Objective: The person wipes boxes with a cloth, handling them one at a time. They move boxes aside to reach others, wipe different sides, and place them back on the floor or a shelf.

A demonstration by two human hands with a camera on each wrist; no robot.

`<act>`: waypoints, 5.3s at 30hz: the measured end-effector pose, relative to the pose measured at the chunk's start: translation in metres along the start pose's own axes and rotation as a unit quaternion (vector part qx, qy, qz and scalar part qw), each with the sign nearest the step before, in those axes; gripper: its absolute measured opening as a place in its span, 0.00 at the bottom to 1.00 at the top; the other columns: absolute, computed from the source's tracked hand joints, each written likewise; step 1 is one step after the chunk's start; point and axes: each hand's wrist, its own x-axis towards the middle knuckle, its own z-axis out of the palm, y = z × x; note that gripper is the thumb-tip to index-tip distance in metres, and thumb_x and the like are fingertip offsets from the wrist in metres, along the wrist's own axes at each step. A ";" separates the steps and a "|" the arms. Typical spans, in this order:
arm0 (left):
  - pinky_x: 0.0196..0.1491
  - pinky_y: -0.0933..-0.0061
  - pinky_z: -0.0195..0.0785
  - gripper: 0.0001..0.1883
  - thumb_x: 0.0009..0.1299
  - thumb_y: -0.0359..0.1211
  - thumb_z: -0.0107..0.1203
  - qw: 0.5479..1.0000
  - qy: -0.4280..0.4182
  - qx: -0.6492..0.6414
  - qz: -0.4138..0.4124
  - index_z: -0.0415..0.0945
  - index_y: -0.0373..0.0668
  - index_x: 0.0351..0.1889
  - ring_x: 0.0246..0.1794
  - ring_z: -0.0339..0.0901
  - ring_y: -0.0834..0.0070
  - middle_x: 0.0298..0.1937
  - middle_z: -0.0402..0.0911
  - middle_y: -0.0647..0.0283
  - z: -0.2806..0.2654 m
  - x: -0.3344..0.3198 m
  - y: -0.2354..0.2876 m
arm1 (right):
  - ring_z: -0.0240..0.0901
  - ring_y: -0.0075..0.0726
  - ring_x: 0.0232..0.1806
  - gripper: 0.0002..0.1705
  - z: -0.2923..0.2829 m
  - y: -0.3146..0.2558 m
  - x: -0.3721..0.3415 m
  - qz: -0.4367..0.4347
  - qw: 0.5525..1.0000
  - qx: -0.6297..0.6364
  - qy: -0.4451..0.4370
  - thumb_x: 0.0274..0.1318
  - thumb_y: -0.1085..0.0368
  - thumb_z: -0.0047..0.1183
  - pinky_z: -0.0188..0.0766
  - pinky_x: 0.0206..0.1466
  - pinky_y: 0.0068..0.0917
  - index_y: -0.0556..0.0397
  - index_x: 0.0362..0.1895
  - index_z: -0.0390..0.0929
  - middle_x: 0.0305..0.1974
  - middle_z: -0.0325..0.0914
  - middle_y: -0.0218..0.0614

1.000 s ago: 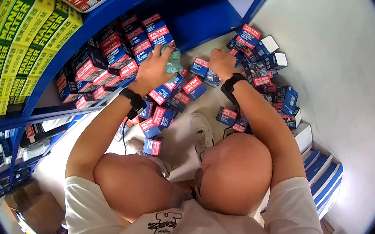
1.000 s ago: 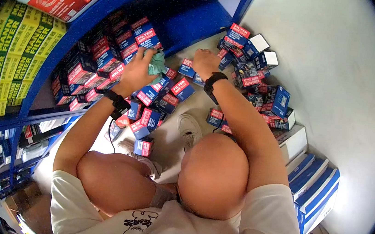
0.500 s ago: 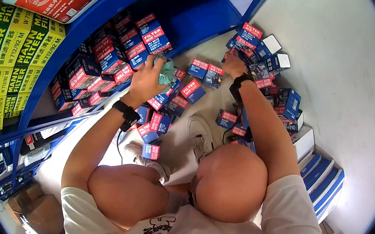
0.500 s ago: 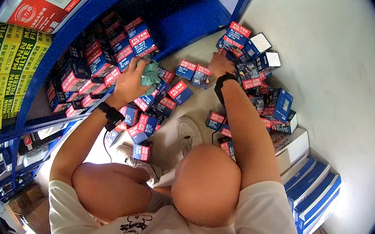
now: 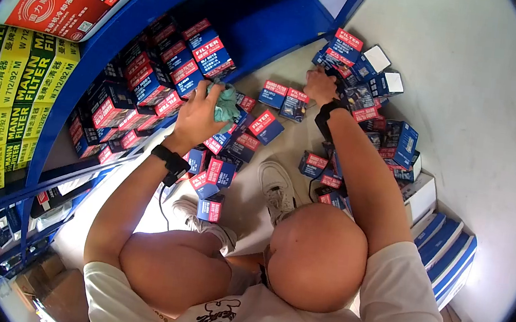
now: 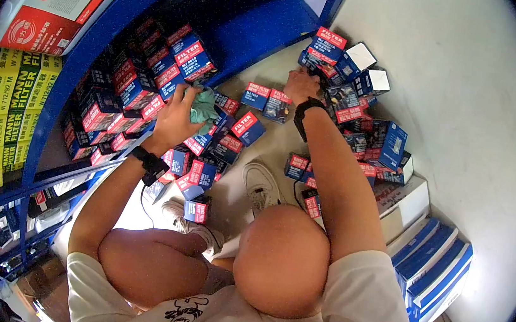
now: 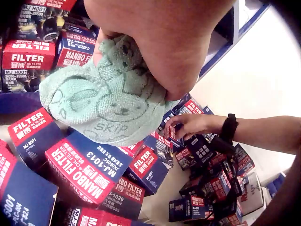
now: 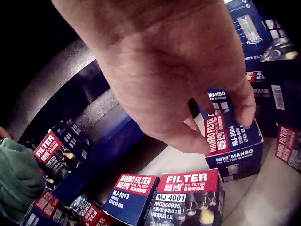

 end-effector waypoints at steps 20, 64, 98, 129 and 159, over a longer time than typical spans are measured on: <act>0.51 0.52 0.77 0.39 0.53 0.38 0.73 0.999 0.043 -0.011 -0.020 0.66 0.48 0.63 0.53 0.77 0.47 0.59 0.68 0.52 -0.015 -0.041 -0.035 | 0.81 0.45 0.45 0.13 -0.023 -0.008 -0.036 0.031 0.969 -0.166 0.182 0.64 0.59 0.48 0.77 0.39 0.46 0.37 0.49 0.81 0.51 0.76 0.32; 0.47 0.43 0.77 0.37 0.54 0.36 0.71 0.982 0.140 0.105 -0.068 0.61 0.37 0.58 0.50 0.74 0.35 0.54 0.65 0.40 -0.118 -0.169 -0.046 | 0.69 0.60 0.60 0.46 -0.188 -0.259 -0.211 -0.535 0.845 0.025 0.009 0.39 0.64 0.68 0.70 0.62 0.42 0.51 0.67 0.64 0.57 0.70 0.52; 0.55 0.46 0.71 0.34 0.56 0.33 0.69 0.984 0.175 -0.020 -0.035 0.62 0.37 0.58 0.51 0.73 0.36 0.57 0.65 0.38 -0.112 -0.145 -0.071 | 0.70 0.61 0.57 0.49 -0.172 -0.283 -0.220 -0.560 0.825 0.049 0.063 0.30 0.60 0.74 0.70 0.59 0.44 0.64 0.59 0.65 0.53 0.70 0.54; 0.54 0.46 0.72 0.38 0.54 0.36 0.70 0.986 0.141 0.003 -0.093 0.61 0.35 0.59 0.50 0.74 0.37 0.57 0.65 0.41 -0.101 -0.172 -0.100 | 0.72 0.61 0.58 0.53 -0.142 -0.336 -0.207 -0.553 0.832 -0.043 0.008 0.32 0.53 0.75 0.72 0.59 0.48 0.62 0.63 0.65 0.59 0.71 0.54; 0.53 0.47 0.75 0.39 0.54 0.38 0.70 0.987 0.073 0.024 -0.138 0.62 0.37 0.61 0.51 0.76 0.38 0.59 0.66 0.43 -0.102 -0.177 -0.101 | 0.75 0.62 0.56 0.46 -0.134 -0.330 -0.218 -0.562 0.827 -0.032 0.001 0.31 0.52 0.76 0.74 0.57 0.51 0.56 0.56 0.69 0.58 0.73 0.48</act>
